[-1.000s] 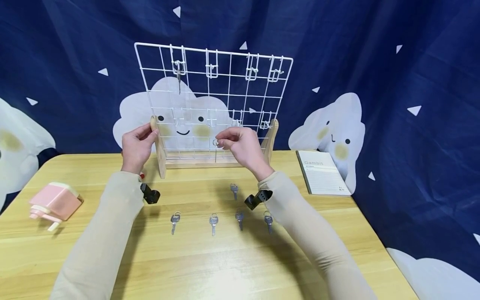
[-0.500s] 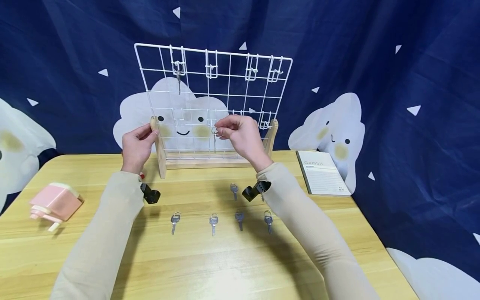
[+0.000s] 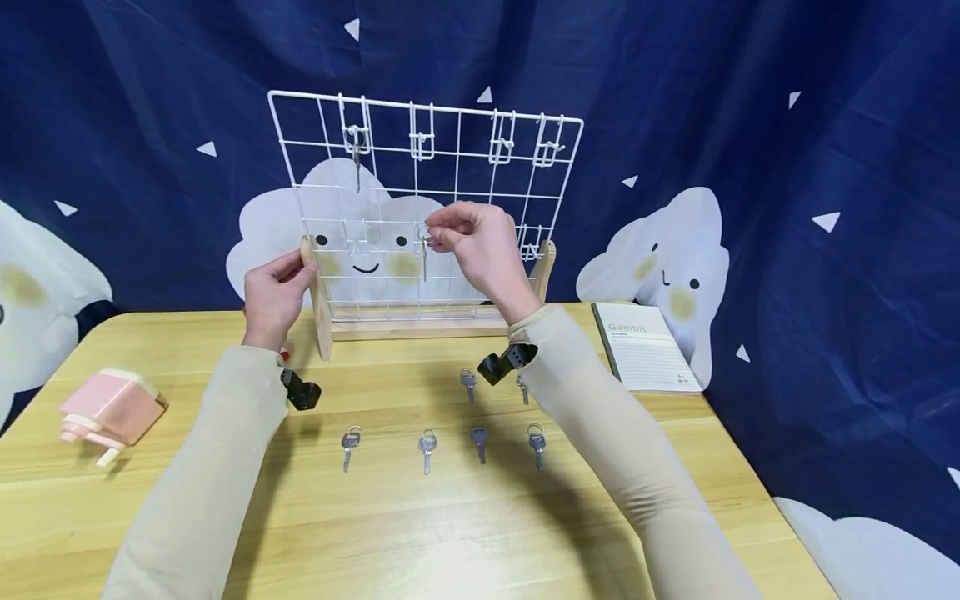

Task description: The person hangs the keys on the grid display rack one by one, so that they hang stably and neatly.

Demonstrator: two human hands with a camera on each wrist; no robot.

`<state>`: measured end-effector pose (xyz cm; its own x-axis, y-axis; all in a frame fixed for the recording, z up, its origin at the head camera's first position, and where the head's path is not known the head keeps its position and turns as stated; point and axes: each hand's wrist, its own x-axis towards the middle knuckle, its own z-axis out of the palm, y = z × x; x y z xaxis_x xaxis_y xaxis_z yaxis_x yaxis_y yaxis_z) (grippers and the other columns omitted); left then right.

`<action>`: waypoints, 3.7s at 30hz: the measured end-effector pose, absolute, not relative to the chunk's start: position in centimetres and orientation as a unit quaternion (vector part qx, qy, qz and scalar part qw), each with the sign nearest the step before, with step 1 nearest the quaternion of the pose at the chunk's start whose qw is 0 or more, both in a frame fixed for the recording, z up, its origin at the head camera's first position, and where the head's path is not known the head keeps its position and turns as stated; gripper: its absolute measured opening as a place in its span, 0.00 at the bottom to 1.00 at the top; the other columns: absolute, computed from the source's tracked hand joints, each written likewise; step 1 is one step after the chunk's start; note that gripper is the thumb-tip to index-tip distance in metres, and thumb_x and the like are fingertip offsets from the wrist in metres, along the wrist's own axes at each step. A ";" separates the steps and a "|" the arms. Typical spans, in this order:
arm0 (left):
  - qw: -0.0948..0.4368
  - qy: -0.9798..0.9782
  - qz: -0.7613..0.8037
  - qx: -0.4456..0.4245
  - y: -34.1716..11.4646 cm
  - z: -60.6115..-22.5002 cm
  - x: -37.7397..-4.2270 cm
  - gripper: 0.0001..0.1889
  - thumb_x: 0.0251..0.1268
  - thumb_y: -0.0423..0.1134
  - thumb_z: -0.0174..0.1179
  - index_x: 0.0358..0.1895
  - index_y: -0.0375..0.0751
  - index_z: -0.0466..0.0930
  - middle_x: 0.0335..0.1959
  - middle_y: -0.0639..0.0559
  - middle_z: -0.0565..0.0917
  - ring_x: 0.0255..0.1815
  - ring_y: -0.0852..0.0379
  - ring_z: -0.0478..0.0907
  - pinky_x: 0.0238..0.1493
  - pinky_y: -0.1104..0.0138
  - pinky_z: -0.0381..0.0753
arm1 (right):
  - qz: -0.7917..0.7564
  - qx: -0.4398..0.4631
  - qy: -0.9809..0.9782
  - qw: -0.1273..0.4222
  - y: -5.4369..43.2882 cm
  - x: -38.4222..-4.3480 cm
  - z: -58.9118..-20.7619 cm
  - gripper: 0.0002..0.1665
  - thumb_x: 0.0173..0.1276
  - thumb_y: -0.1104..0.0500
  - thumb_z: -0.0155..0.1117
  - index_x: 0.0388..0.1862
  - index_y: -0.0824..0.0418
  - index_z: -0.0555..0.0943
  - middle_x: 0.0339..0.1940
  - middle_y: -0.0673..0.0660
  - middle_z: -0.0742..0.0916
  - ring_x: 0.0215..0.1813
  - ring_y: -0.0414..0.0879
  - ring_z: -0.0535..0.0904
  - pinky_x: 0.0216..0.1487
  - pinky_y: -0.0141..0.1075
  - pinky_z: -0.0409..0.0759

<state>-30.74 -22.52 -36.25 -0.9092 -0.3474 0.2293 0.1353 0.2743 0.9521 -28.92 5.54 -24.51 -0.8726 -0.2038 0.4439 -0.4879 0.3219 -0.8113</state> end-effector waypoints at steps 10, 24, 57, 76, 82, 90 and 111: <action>0.213 -0.770 -0.597 0.068 -22.6 -36.2 -30.9 0.22 0.70 0.42 0.61 0.63 0.37 0.77 0.59 0.40 0.80 0.54 0.57 0.78 0.57 0.69 0.77 | 0.554 0.218 -0.788 0.156 5.1 -29.3 -22.9 0.05 0.67 0.68 0.66 0.39 0.64 0.87 0.29 0.52 0.88 0.32 0.42 0.85 0.40 0.32 0.85; 0.206 -0.775 -0.593 0.071 -22.6 -36.4 -30.9 0.22 0.69 0.42 0.62 0.63 0.37 0.78 0.58 0.40 0.80 0.54 0.58 0.78 0.57 0.69 0.78 | 0.632 0.223 -0.718 0.186 5.2 -30.5 -20.0 0.04 0.63 0.74 0.67 0.38 0.74 0.84 0.34 0.65 0.87 0.31 0.48 0.85 0.39 0.34 0.86; 0.206 -0.776 -0.590 0.077 -22.4 -36.4 -30.7 0.23 0.70 0.43 0.61 0.64 0.37 0.76 0.59 0.41 0.79 0.55 0.57 0.78 0.58 0.68 0.77 | 0.606 0.188 -0.741 0.220 3.3 -33.2 -19.1 0.04 0.66 0.73 0.64 0.37 0.71 0.85 0.31 0.60 0.87 0.34 0.49 0.85 0.39 0.28 0.84; 0.204 -0.771 -0.600 0.066 -22.1 -36.7 -31.0 0.23 0.70 0.43 0.62 0.63 0.36 0.77 0.58 0.40 0.80 0.56 0.56 0.78 0.58 0.67 0.77 | 0.482 0.213 -0.825 0.204 7.5 -30.8 -23.4 0.07 0.70 0.59 0.65 0.45 0.59 0.85 0.39 0.48 0.86 0.41 0.36 0.79 0.45 0.27 0.77; 0.199 -0.772 -0.601 0.067 -22.5 -36.5 -30.9 0.24 0.70 0.44 0.61 0.64 0.36 0.76 0.59 0.41 0.79 0.59 0.55 0.77 0.59 0.67 0.76 | 0.447 0.254 -0.842 0.164 9.0 -29.1 -25.2 0.07 0.71 0.61 0.63 0.45 0.60 0.84 0.40 0.49 0.86 0.43 0.38 0.80 0.48 0.32 0.79; 0.205 -0.768 -0.604 0.050 -22.6 -36.5 -31.0 0.21 0.69 0.35 0.61 0.63 0.32 0.76 0.59 0.38 0.79 0.58 0.55 0.78 0.57 0.69 0.77 | 0.420 0.261 -0.862 0.113 11.3 -27.5 -27.7 0.07 0.71 0.61 0.64 0.45 0.60 0.84 0.42 0.49 0.86 0.43 0.41 0.81 0.46 0.34 0.81; 0.206 -0.763 -0.609 0.068 -22.2 -36.4 -30.9 0.22 0.70 0.36 0.60 0.65 0.34 0.75 0.60 0.39 0.79 0.58 0.54 0.78 0.57 0.70 0.77 | 0.389 0.257 -0.883 -0.059 14.5 -29.2 -36.8 0.11 0.67 0.68 0.65 0.48 0.65 0.84 0.47 0.59 0.86 0.49 0.48 0.82 0.51 0.38 0.82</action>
<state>-30.93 -22.17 -36.40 -0.9057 -0.3547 0.2322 0.1482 0.2484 0.9573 -29.23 14.51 -36.83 -0.8608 -0.4999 0.0957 -0.4078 0.5650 -0.7173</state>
